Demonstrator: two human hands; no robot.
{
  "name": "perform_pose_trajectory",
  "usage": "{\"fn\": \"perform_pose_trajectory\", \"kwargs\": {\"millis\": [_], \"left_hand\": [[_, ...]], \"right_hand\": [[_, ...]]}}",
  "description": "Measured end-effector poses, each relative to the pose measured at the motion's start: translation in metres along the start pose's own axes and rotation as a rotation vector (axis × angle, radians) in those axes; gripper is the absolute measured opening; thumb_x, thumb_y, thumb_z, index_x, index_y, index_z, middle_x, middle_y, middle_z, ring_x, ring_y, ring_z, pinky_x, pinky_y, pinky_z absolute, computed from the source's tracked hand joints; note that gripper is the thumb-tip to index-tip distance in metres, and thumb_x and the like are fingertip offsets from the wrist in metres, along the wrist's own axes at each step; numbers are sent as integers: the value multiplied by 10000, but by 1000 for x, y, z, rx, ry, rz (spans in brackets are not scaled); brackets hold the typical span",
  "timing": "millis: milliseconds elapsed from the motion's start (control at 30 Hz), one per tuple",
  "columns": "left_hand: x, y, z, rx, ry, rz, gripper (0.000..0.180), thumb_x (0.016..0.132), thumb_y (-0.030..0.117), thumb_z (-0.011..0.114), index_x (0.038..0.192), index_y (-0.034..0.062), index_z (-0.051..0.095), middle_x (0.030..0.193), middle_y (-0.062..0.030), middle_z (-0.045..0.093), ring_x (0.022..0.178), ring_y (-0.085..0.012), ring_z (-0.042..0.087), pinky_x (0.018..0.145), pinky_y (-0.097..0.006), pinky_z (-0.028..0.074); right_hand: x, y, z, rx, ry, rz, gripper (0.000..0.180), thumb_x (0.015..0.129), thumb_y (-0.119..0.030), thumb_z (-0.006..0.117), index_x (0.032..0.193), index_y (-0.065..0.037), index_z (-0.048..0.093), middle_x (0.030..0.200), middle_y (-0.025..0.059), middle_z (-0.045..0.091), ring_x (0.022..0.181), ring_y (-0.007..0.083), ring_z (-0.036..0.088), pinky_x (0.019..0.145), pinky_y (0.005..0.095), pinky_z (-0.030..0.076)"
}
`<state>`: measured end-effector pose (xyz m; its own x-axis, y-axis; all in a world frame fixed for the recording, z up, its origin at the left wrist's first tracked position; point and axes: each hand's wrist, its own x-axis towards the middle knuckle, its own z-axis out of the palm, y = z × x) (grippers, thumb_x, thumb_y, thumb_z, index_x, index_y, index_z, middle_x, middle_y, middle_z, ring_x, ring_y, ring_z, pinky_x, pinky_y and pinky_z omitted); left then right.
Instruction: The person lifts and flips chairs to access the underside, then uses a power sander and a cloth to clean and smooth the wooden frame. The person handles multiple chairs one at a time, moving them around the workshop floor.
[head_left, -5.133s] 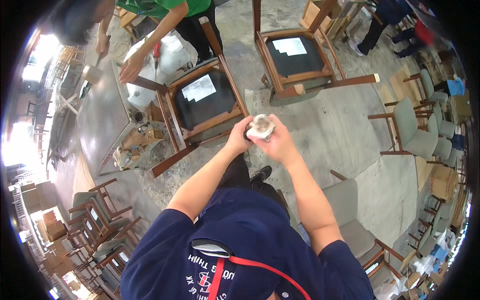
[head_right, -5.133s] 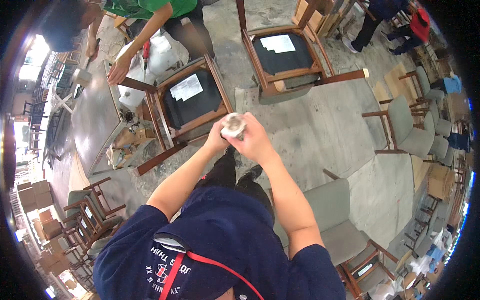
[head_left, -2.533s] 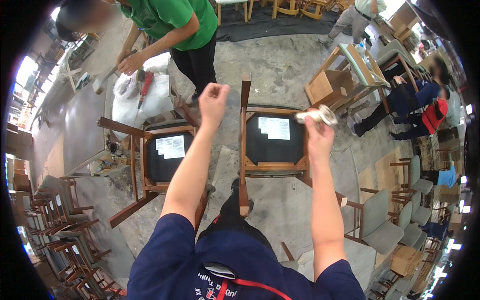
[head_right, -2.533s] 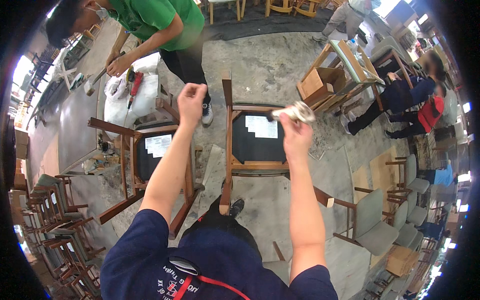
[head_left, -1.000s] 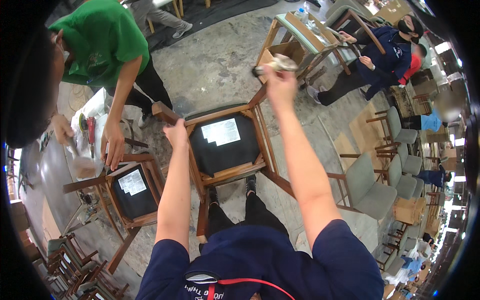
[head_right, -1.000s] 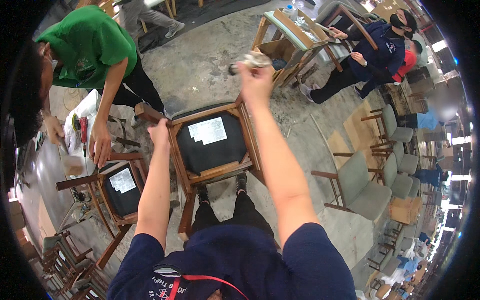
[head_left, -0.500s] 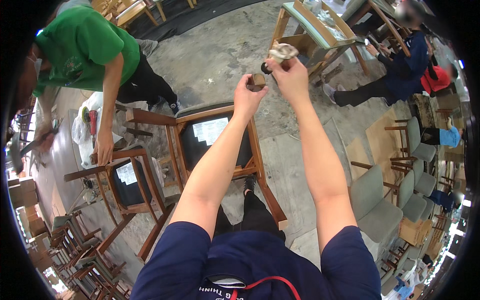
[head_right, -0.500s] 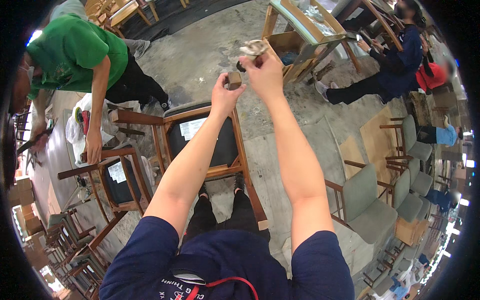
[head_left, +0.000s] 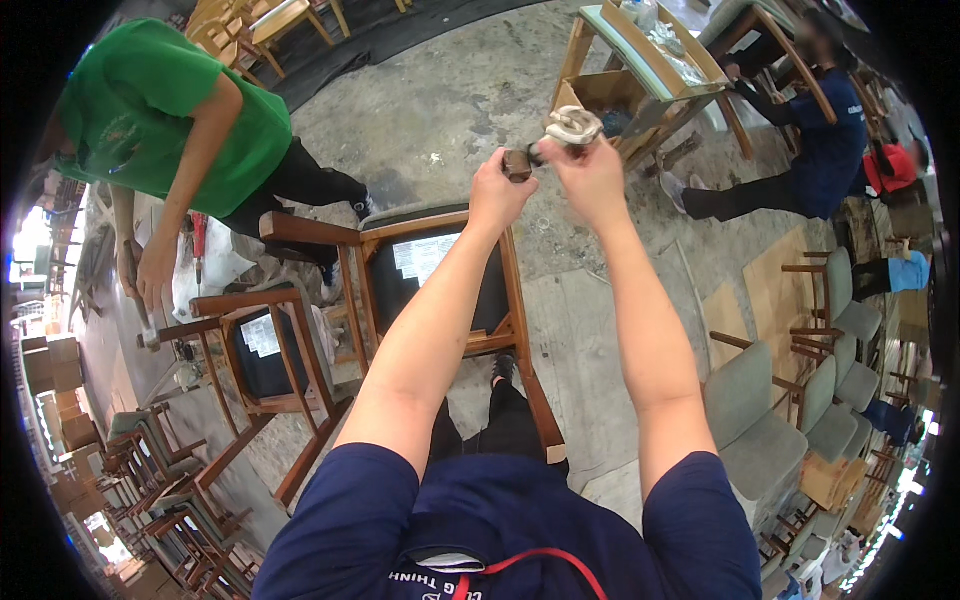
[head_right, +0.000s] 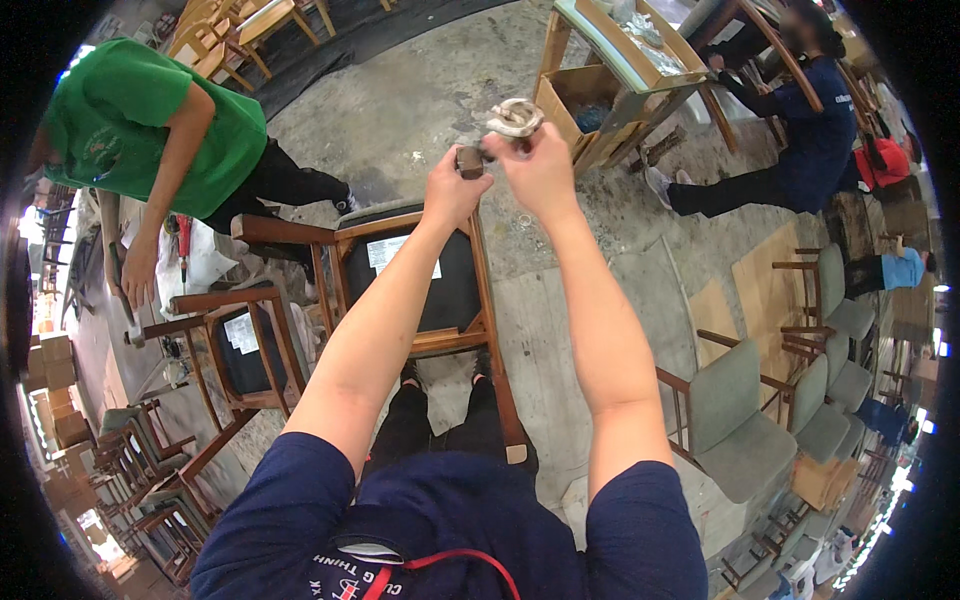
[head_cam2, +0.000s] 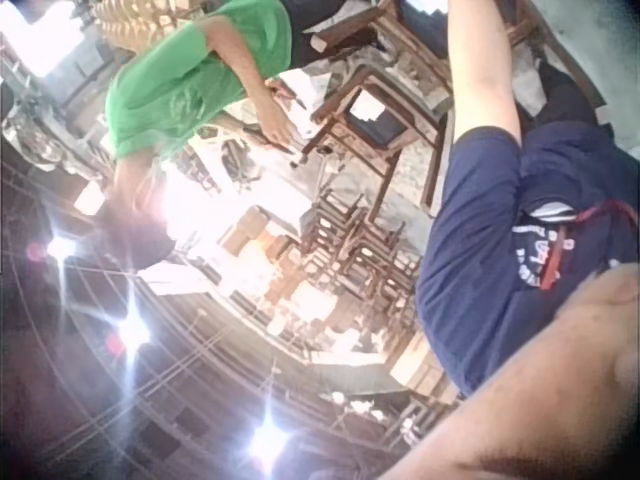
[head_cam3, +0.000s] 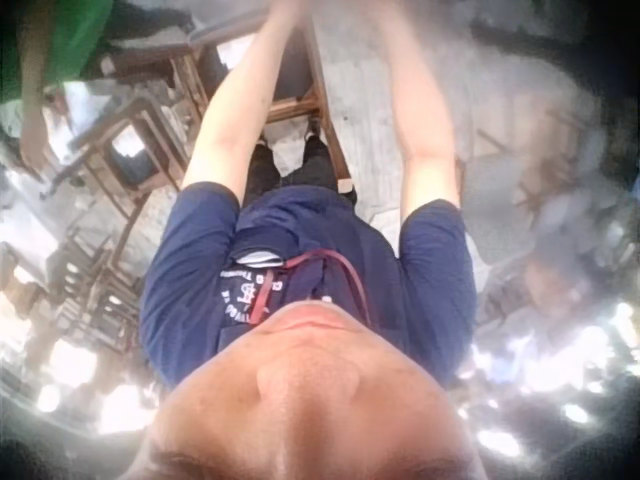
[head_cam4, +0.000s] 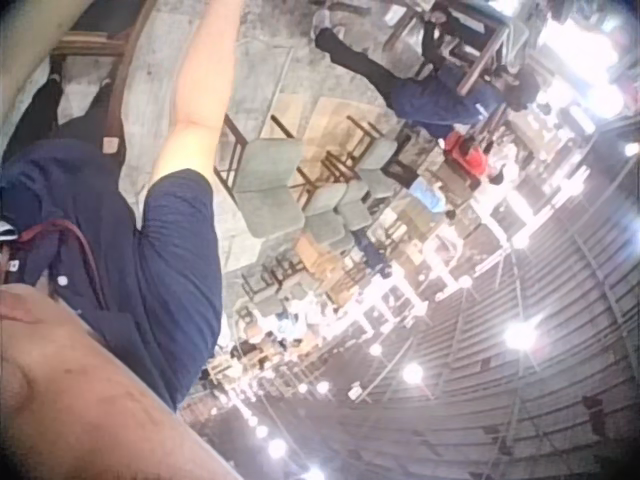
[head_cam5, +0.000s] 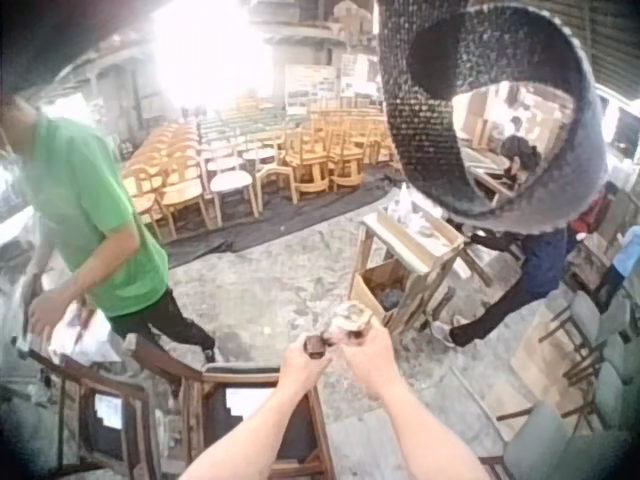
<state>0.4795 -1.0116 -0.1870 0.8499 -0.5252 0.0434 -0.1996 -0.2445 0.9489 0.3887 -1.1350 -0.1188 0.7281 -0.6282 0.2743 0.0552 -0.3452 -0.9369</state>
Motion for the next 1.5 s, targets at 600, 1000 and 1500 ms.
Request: {"fn": "perform_pose_trajectory", "kwargs": {"millis": [600,1000,1500], "left_hand": [[1,32,39,69,291,164,384,868,133,771,1226,21,690,1285,-196,736,1211,-340,705,1023,-445,551],[-336,-19,-54,289,-133,395,933,879,179,796,1663,-26,332,1706,-271,378,1630,-436,315,1318,-567,289],[-539,-145,-322,-88,640,16,1012,776,122,945,1650,97,435,1454,-160,644,1376,-371,592,1163,-465,502]], "right_hand": [[-42,-1,-81,286,449,8,212,1018,-123,803,1195,-14,757,1158,39,778,1006,125,700,915,322,557],[-358,-104,-88,112,419,160,264,1031,-121,779,1255,-22,680,1083,40,719,908,100,644,782,269,531],[-504,-178,288,-67,-652,-100,611,923,-106,894,1409,7,542,1305,98,683,1170,191,674,1015,343,554]]}}
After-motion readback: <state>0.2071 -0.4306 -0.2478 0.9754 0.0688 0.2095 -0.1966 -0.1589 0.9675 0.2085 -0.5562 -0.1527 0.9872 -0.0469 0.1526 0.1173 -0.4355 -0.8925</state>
